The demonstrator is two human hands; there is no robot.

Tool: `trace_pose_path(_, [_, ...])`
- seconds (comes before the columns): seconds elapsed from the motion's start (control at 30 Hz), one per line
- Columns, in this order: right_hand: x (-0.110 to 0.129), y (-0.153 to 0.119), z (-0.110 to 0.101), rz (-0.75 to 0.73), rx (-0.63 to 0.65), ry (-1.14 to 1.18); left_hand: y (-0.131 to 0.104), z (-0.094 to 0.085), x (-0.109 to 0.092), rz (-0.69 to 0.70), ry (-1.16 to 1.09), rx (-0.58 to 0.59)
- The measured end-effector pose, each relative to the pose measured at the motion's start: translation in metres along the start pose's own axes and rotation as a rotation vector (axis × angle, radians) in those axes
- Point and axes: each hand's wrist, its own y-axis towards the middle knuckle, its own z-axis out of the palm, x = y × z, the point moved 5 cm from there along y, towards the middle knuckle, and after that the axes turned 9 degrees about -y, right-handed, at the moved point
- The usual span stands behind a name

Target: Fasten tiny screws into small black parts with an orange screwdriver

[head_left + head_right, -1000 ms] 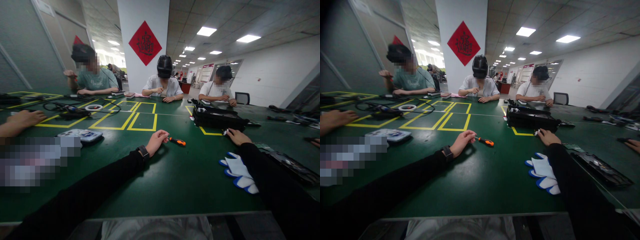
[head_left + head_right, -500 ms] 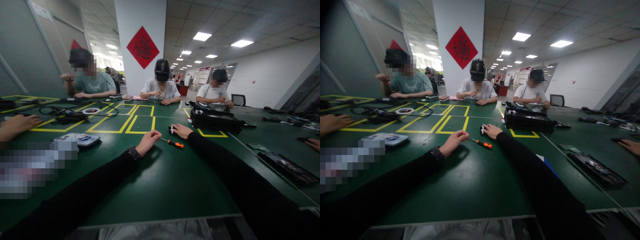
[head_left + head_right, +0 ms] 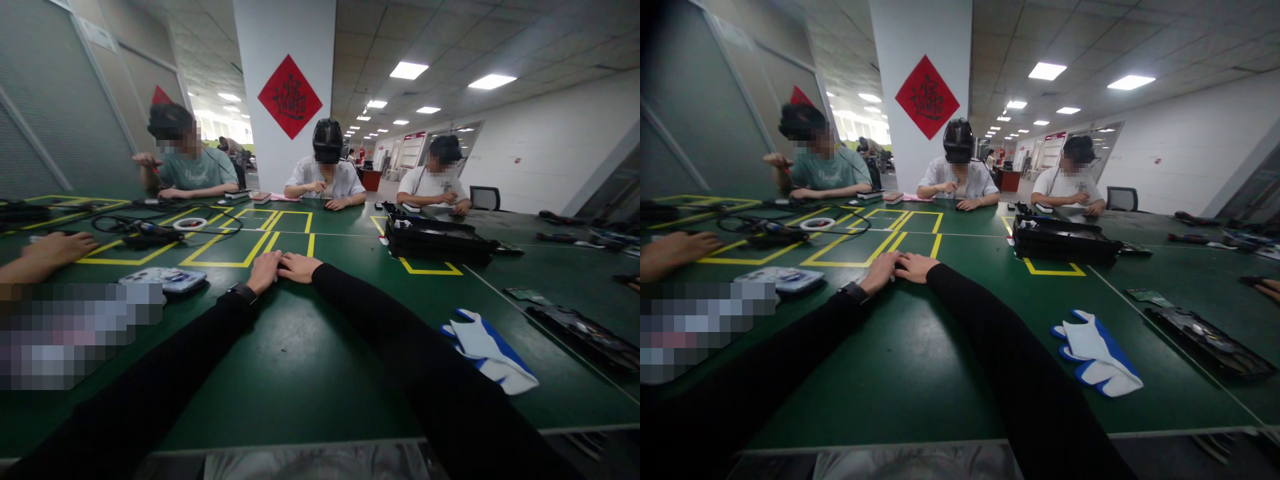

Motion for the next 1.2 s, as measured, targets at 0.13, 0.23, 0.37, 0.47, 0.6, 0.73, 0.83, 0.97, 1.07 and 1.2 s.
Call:
trace_pose_path(0.13, [0.000, 0.003, -0.015, -0.007, -0.016, 0.111, -0.001, -0.002, -0.003, 0.022, -0.090, 0.009])
trace_pose_path(0.23, [-0.005, -0.010, -0.041, 0.016, -0.100, 0.141, -0.005, -0.006, -0.005, -0.017, -0.160, 0.012])
trace_pose_path(0.37, [-0.009, -0.061, -0.068, 0.141, -0.190, 0.071, -0.010, -0.008, -0.012, -0.058, -0.172, 0.013])
trace_pose_path(0.47, [-0.004, -0.111, -0.066, 0.211, -0.137, -0.029, -0.014, -0.006, -0.018, -0.019, -0.140, 0.052])
trace_pose_path(0.6, [0.002, -0.160, -0.056, 0.308, -0.125, 0.001, -0.014, -0.001, -0.018, -0.001, -0.097, 0.105])
trace_pose_path(0.73, [0.008, -0.176, -0.057, 0.375, -0.197, 0.011, -0.012, 0.002, -0.016, 0.053, -0.068, 0.115])
trace_pose_path(0.83, [0.014, -0.176, -0.059, 0.354, -0.207, -0.035, -0.011, 0.003, -0.016, 0.086, -0.046, 0.122])
trace_pose_path(0.97, [0.015, -0.176, -0.059, 0.355, -0.204, -0.056, -0.012, 0.004, -0.016, 0.089, -0.017, 0.121])
trace_pose_path(1.07, [0.014, -0.176, -0.059, 0.358, -0.206, -0.052, -0.012, 0.004, -0.015, 0.076, 0.008, 0.113])
trace_pose_path(1.2, [0.014, -0.176, -0.058, 0.347, -0.201, -0.044, -0.012, 0.005, -0.013, 0.041, 0.036, 0.087])
